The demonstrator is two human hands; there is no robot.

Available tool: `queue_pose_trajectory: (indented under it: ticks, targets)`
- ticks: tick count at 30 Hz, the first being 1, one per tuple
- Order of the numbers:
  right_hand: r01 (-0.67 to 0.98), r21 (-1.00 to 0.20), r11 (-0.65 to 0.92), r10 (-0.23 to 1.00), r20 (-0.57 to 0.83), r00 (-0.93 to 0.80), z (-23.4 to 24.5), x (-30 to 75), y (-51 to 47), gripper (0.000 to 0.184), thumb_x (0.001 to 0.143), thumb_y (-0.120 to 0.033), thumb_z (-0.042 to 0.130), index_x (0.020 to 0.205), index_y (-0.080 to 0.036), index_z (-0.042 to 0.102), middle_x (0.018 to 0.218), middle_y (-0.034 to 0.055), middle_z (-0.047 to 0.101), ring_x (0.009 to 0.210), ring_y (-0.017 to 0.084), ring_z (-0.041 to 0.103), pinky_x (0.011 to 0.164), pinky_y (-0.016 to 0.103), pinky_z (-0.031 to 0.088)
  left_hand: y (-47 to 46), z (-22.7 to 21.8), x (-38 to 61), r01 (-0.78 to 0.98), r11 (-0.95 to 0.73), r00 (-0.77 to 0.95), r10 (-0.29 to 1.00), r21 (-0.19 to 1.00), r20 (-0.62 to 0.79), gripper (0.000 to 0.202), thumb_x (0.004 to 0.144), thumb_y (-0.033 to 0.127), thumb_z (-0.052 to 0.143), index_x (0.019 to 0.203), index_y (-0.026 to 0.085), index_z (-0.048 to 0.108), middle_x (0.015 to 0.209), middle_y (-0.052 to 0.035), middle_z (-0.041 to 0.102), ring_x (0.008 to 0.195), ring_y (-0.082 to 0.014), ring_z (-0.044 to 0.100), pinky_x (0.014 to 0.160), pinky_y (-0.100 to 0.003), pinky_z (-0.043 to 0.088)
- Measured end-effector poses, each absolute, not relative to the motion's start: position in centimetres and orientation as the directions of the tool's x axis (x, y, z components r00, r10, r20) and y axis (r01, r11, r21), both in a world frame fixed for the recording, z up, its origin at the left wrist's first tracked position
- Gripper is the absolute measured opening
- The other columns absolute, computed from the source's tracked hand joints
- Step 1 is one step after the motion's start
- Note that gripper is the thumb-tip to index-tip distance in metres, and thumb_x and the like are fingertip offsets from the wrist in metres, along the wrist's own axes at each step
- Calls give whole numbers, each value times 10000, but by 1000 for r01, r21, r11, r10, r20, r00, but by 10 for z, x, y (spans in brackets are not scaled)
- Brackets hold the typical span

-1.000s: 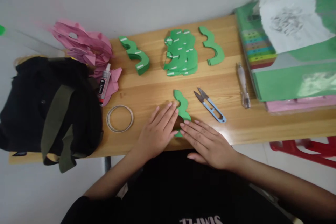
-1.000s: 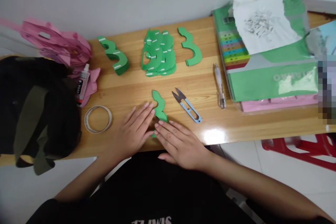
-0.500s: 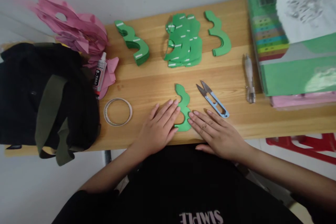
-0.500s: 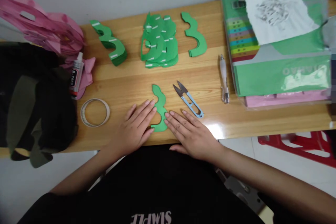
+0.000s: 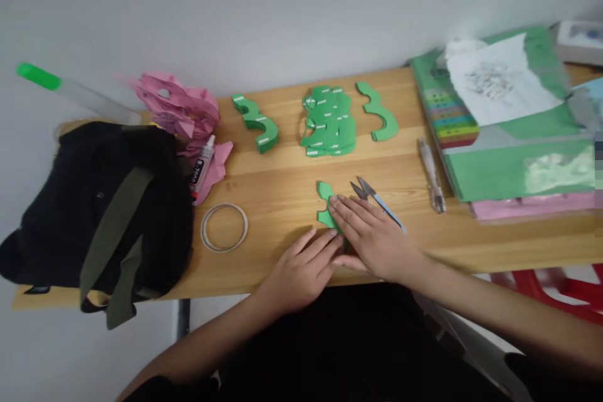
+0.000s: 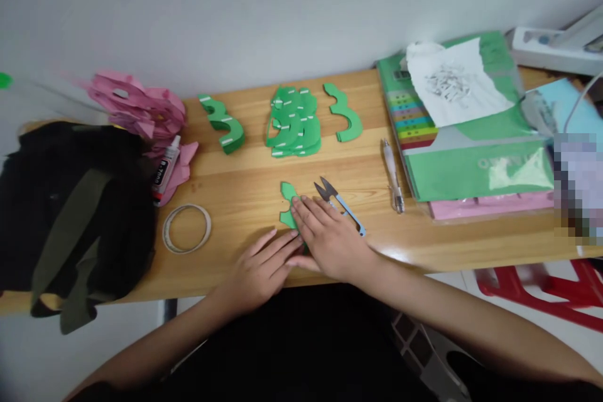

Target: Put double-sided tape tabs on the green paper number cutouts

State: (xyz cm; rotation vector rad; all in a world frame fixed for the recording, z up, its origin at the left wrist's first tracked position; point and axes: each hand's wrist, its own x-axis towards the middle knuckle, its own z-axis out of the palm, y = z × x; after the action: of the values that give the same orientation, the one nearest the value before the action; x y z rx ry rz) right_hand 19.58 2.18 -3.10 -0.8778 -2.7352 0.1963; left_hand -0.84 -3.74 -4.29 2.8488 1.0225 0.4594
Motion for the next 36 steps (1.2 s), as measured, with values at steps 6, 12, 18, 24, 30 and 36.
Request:
queue_pose_trajectory:
  ticks: [6, 12, 18, 24, 30, 36]
  targets:
    - [526, -218, 822, 565, 212, -797, -21, 192, 39, 681, 945, -578, 330, 1126, -16, 669, 1197, 223, 664, 1122, 330, 607, 960, 488, 452, -28, -33, -1, 587, -734, 695, 673, 341, 253, 273, 882, 144, 434, 1048, 117, 649, 1179, -110, 667, 1183, -240, 556, 1059, -420, 420]
    - [601, -508, 617, 780, 292, -554, 5, 197, 65, 340, 981, -341, 392, 988, -156, 677, 926, 96, 728, 858, 210, 667, 760, 348, 525, -24, -13, -32, 797, -425, 309, 897, 429, 315, 251, 888, 141, 449, 1058, 141, 634, 1144, -141, 631, 1085, -255, 578, 928, -429, 486]
    - [917, -140, 374, 911, 242, -335, -4, 224, 41, 304, 877, -296, 494, 1045, -106, 662, 923, 168, 693, 814, 309, 651, 699, 439, 520, -54, -2, -98, 995, -4, -3, 998, 99, 70, 218, 827, 147, 501, 975, 166, 660, 1001, -111, 661, 947, -303, 597, 817, -461, 480]
    - [793, -313, 523, 849, 277, -450, 14, 218, 16, 257, 866, -234, 486, 1043, -126, 639, 963, 161, 687, 854, 293, 663, 716, 438, 549, -63, 7, -98, 871, -31, 38, 999, 489, -5, 157, 860, 162, 495, 863, 180, 651, 847, -64, 669, 829, -229, 625, 768, -375, 489]
    - [425, -611, 668, 729, 419, -542, 47, 168, -8, 442, 872, -205, 548, 1310, -202, 490, 1284, 139, 585, 1184, 244, 568, 906, 413, 528, -62, 33, -47, 200, -129, 111, 988, 971, 108, 154, 827, 263, 663, 964, 194, 658, 856, -26, 690, 798, -149, 639, 739, -263, 503]
    - [502, -466, 728, 675, 616, -406, 42, 162, -5, 247, 895, -171, 546, 1117, -204, 651, 1039, 96, 731, 967, 214, 689, 830, 358, 552, -59, 46, -22, -101, -159, 167, 970, 982, 174, 198, 833, 221, 673, 1030, 202, 669, 811, -14, 693, 751, -126, 627, 738, -257, 501]
